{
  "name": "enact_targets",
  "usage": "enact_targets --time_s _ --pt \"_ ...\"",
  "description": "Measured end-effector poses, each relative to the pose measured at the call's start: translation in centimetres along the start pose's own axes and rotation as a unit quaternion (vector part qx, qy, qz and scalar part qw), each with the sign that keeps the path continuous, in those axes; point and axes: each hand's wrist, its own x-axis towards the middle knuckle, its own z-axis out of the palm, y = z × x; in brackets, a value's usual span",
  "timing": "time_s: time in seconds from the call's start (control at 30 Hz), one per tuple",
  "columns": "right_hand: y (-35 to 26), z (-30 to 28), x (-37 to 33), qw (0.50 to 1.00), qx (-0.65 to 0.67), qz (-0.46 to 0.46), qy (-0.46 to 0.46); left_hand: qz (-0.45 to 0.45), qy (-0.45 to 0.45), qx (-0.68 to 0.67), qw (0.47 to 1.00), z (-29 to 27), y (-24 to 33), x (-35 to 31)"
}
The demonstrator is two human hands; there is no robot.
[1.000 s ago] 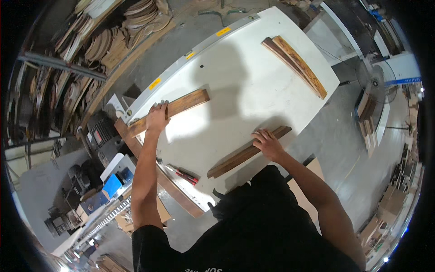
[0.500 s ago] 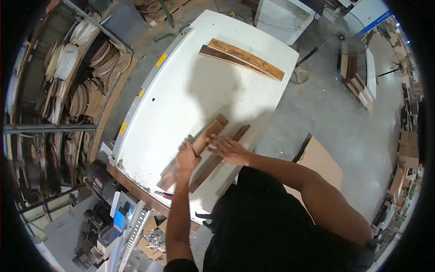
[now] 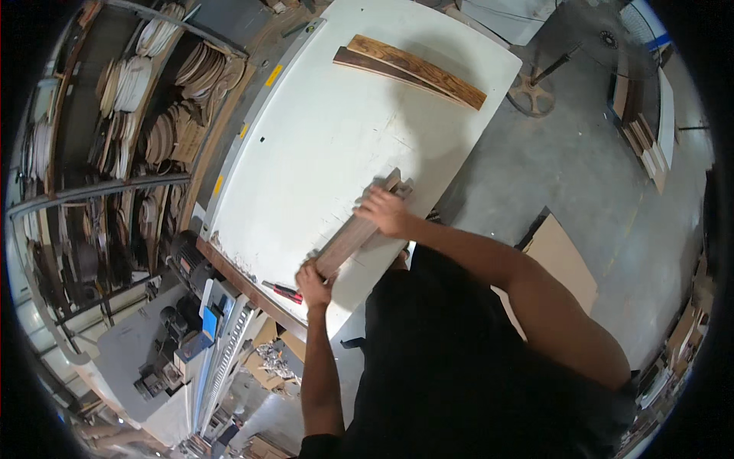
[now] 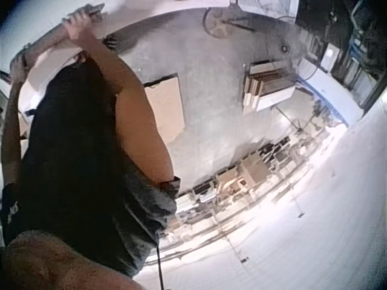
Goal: The recorder is sorting and inspecting stained wood planks on a work table in a factory setting.
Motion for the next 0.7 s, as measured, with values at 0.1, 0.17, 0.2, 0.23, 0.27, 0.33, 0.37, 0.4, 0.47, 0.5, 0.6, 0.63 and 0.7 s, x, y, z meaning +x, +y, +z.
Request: enact_targets --time_s 0.1,0.17,0.2,0.23,0.27,0.33,0.37,0.4,0.47,0.5,0.6,0.63,0.7 --pt "2.7 -4.4 -0.6 0.997 -0.005 0.059 -0.056 -0.108 0.046 0.043 0.992 0.8 -5.4 -4.5" --pt "4.0 -6.1 -1.4 0.993 -0.013 0.094 -0.076 -0.122 0.021 -0.056 0.991 1.0 -7.4 -5.1" --pt "4.1 -6.8 -1.2 0.992 0.004 0.106 -0.064 -0.131 0.042 -0.184 0.973 1.5 -8.9 -5.8" --pt "3.9 -7.3 -0.8 0.992 0.021 0.116 -0.053 -0.135 0.067 -0.31 0.939 2.5 -9.9 -6.8" --pt "4.5 -7.0 -1.9 0.981 0.087 0.158 -0.068 -0.147 0.029 -0.296 0.943 2.6 -8.0 -5.6" --pt "4.6 -6.5 -2.4 0.962 0.21 0.174 -0.028 -0.167 0.07 -0.384 0.906 3.3 -8.2 -6.2" --pt "4.8 -5.9 -3.0 0.921 0.331 0.205 0.015 -0.171 0.099 -0.464 0.864 3.6 -8.2 -6.1" --pt "5.4 -4.8 -4.1 0.917 0.331 0.222 0.02 -0.19 0.077 -0.486 0.849 3.1 -6.8 -5.4" --pt "5.2 -3.7 -4.6 0.911 0.35 0.218 0.015 -0.183 0.083 -0.533 0.822 2.7 -5.9 -5.5" --pt "5.0 -3.3 -4.7 0.903 0.371 0.218 0.011 -0.177 0.084 -0.577 0.793 2.5 -5.6 -5.6" --pt "4.2 -2.0 -5.0 0.888 0.386 0.248 0.034 -0.216 0.053 -0.641 0.735 1.6 -3.7 -5.0" --pt "4.1 -1.7 -5.3 0.879 0.394 0.263 0.048 -0.214 0.045 -0.64 0.737 1.7 -2.6 -4.7" --pt "3.7 -1.7 -5.1 0.88 0.391 0.263 0.05 -0.264 0.144 -0.58 0.757 2.2 -2.1 -4.6"
